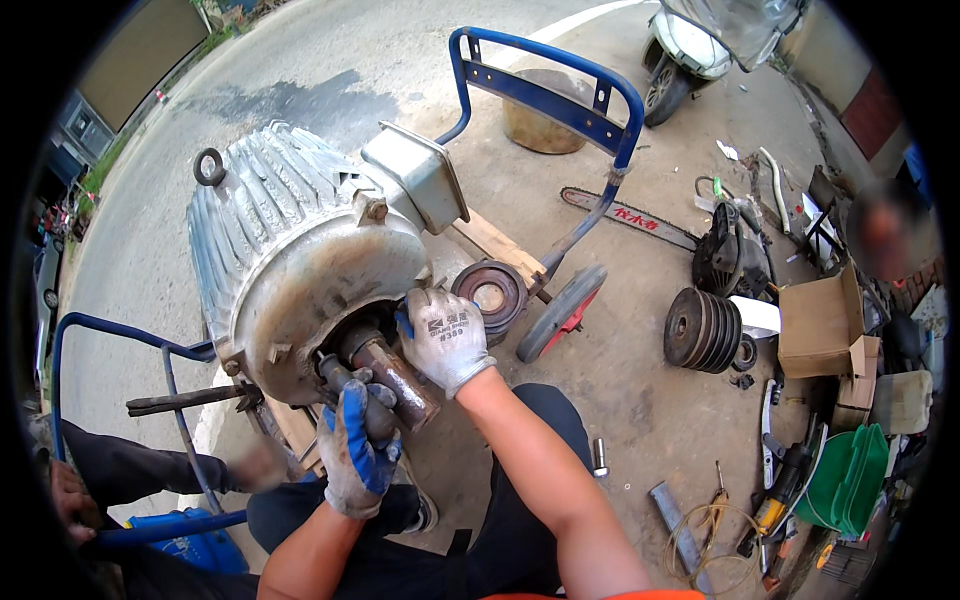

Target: The person uses a screwdriver to pry and adjust a metal component on the shaft of a large electric motor. The person repeatedly inserts the tool into a gap and applies leverage to manipulate the part.

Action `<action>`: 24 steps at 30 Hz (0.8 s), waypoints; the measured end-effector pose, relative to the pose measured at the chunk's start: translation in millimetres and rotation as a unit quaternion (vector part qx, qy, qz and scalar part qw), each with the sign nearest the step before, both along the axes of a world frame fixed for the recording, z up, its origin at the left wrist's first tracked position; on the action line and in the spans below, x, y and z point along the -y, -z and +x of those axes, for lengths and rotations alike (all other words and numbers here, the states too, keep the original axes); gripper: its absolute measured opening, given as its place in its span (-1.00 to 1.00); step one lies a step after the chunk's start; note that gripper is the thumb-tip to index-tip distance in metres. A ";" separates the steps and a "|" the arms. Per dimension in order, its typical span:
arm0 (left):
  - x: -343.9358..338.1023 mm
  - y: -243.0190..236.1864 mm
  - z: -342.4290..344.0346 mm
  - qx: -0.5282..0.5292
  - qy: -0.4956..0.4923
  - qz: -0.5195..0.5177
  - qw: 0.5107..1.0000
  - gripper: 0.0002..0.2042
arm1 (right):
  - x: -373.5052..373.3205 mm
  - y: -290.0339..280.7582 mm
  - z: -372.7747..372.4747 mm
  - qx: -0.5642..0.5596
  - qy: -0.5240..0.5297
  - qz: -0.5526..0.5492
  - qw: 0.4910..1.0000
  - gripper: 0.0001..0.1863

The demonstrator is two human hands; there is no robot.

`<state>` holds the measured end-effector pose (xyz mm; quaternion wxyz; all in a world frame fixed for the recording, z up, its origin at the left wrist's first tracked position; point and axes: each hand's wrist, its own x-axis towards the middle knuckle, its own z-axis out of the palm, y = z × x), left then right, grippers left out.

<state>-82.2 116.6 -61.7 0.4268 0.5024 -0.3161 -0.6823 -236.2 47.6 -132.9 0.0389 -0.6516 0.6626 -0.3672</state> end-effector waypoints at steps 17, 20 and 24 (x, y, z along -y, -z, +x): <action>-0.5 16.1 16.1 0.199 0.097 -0.270 0.937 -0.45 | 9.6 -15.9 -11.7 -0.163 -0.093 0.069 0.980 -0.66; 2.8 4.9 16.5 0.127 0.079 -0.119 0.982 -0.42 | 12.7 -13.6 -13.1 -0.152 -0.099 0.081 0.980 -0.67; 0.6 11.9 11.9 0.087 0.058 -0.058 0.993 -0.39 | 14.4 5.3 -15.6 0.094 -0.092 0.140 0.981 -0.61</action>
